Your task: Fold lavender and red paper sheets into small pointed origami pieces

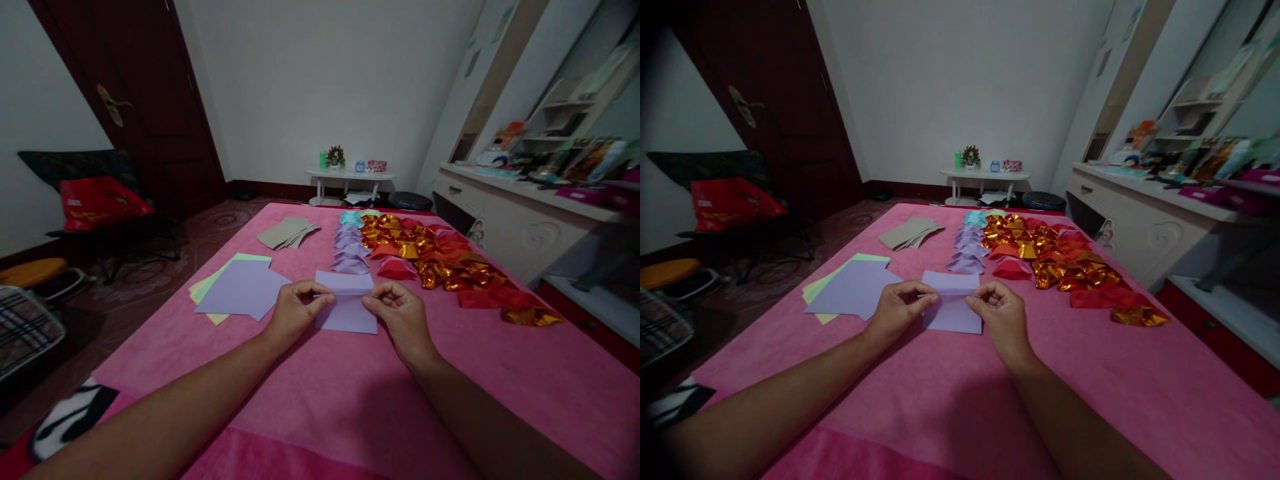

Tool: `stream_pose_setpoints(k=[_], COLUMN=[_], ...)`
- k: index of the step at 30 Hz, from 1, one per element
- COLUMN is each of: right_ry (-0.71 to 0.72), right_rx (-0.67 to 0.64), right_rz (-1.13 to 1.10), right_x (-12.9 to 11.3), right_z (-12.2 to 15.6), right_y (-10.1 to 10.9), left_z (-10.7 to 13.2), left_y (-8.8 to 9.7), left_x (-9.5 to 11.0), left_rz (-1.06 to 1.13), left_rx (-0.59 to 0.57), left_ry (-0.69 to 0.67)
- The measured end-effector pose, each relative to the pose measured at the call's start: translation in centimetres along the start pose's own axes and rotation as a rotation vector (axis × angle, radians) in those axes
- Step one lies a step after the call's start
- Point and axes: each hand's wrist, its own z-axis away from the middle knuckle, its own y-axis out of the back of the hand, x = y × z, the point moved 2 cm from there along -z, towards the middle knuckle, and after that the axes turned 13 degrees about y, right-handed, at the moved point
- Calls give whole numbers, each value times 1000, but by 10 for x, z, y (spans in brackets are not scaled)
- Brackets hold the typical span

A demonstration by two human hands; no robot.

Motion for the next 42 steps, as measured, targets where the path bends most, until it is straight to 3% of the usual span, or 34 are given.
stream_pose_setpoints(k=[23,28,31,38,42], right_ry=[9,-39,-50,-14,-19], right_rx=[29,40,34,36,29], right_rz=[-26,-62,-71,-64,-39], right_x=[0,1,1,2,0], right_z=[1,1,1,1,0], right_y=[2,2,2,3,3], left_z=[3,4,6,2,2], left_y=[-4,0,3,1,0], left_x=[6,13,17,9,7], left_rz=[-22,-154,-226,-99,-63], left_rx=[-33,72,124,-71,-63], left_ry=[19,-198,-257,-169,-128])
